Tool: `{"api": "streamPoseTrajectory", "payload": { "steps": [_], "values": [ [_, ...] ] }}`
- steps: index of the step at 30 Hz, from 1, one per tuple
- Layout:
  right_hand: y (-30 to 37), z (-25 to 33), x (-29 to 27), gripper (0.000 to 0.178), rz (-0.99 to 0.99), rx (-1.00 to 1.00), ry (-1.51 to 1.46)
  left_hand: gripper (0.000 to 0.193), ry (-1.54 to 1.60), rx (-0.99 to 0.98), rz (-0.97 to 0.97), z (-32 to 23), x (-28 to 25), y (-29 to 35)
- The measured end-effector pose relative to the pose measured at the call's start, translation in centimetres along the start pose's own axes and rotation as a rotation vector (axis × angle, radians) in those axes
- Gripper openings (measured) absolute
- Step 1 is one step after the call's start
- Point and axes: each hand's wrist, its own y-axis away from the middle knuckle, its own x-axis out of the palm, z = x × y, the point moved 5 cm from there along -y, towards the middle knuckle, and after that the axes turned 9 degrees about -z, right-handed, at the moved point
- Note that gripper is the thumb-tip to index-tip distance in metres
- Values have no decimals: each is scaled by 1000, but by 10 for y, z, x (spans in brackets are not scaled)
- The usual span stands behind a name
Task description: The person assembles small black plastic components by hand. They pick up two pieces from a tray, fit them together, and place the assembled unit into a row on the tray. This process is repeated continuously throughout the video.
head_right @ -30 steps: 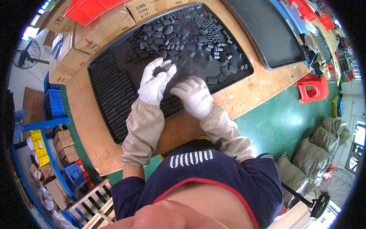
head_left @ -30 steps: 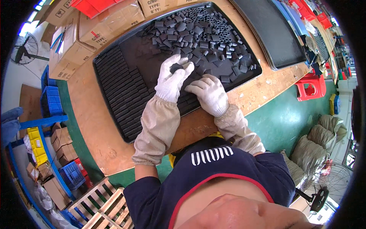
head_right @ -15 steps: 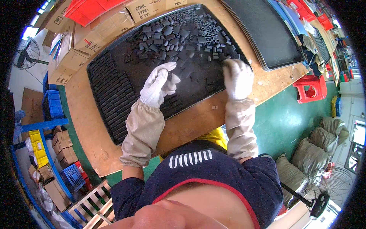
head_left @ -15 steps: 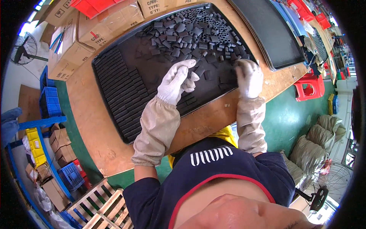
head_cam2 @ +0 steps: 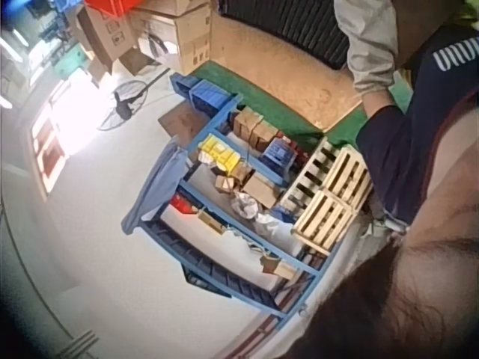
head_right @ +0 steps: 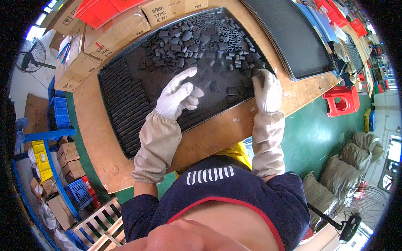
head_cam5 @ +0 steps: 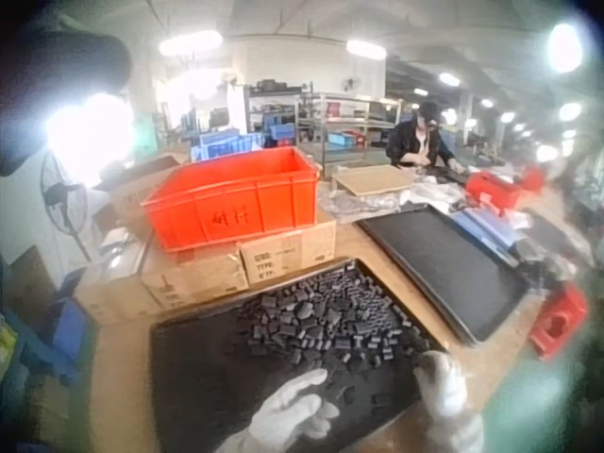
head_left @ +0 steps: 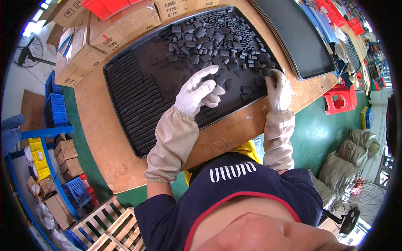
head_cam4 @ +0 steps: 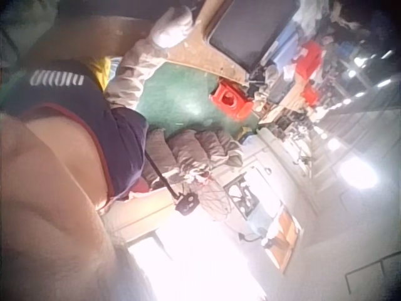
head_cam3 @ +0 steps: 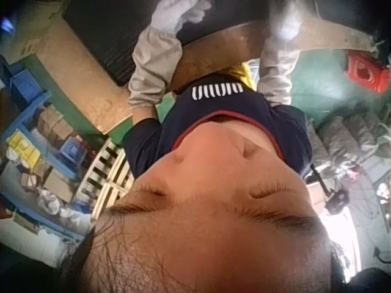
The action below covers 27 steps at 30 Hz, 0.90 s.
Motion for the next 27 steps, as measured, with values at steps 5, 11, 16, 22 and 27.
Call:
{"api": "streamPoseTrajectory", "payload": {
  "steps": [5,11,16,22,27],
  "values": [
    [25,51,7,24,110,-77,-354,39,4,-9,35,10,-2,-2],
    [34,99,12,16,311,-122,-648,34,-119,29,104,8,2,0],
    [42,106,29,19,400,-91,-724,29,-81,66,225,21,-3,-5],
    [39,109,21,17,207,-80,-606,21,148,21,260,26,1,-6],
    [29,119,5,15,109,-177,-632,29,183,-71,72,23,-2,-6]
  ]
}}
